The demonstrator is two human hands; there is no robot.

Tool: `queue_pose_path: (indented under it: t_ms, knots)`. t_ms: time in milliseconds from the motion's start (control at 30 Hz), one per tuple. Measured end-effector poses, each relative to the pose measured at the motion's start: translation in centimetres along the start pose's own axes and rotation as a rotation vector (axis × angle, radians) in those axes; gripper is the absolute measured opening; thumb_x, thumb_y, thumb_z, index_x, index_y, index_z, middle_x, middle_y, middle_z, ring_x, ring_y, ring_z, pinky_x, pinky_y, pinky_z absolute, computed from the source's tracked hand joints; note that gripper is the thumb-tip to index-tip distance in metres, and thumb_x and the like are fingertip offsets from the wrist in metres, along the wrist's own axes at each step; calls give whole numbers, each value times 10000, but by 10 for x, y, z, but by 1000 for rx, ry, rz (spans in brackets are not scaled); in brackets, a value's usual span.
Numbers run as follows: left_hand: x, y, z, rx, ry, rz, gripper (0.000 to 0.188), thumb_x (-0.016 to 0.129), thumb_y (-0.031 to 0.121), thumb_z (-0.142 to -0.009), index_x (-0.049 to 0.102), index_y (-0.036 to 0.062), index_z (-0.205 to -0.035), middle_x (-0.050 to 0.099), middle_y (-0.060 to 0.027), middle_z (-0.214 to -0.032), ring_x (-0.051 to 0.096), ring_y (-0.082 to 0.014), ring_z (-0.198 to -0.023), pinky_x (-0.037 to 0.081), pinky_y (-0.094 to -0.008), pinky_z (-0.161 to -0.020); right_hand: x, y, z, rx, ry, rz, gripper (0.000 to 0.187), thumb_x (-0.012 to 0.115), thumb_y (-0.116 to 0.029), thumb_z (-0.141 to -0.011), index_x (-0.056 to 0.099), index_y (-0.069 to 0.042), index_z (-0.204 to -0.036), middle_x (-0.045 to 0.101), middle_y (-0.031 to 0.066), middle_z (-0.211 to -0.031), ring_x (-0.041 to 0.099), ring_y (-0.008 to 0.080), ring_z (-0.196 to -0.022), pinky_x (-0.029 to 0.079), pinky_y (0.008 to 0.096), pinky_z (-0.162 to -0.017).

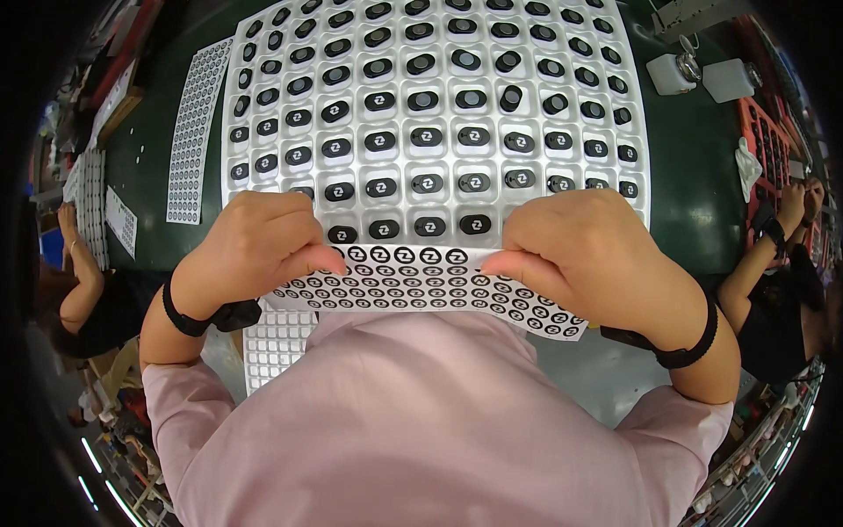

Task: The person peels circular stickers from a sheet and applies them one by one to the centers of small black components resting in a white tray. After filling the tray, the person sets the used sticker sheet aside and picks up a new sheet to continue the process.

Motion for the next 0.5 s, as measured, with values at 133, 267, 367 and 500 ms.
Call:
queue_pose_path:
  t_ms: [133,267,367,500]
  knots:
    - [2,-2,-4,18,-6,-9,488,819,433,-800,523,90,-620,461,-42,-586,505,-240,-468,399,-354,-423,2,4,5,22,7,-38,267,816,-199,-833,621,-46,-733,576,84,-647,567,304,-577,412,395,-528]
    - [0,-11,1,-1,3,-2,504,818,447,-795,524,82,-611,483,-51,-589,512,-252,-476,400,-363,-432,-3,10,15,58,14,-69,271,818,-186,-831,610,-45,-730,567,86,-639,553,299,-564,401,394,-524]
    - [0,-14,3,-42,-10,27,508,819,450,-794,534,72,-610,506,-63,-598,522,-267,-490,409,-373,-450,-4,14,22,79,24,-74,272,817,-192,-835,614,-43,-731,565,87,-633,552,297,-557,402,389,-520]
    - [0,-18,1,-157,-33,113,498,817,445,-805,568,53,-624,541,-85,-611,543,-296,-521,433,-391,-491,-5,17,25,91,42,-67,276,816,-196,-839,617,-40,-728,553,85,-620,544,284,-547,397,375,-515]
Point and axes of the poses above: each hand's wrist, its own z-axis away from the middle knuckle, its own x-axis out of the palm, y = z × x, the point moved 1 cm from there along -z, towards the middle knuckle
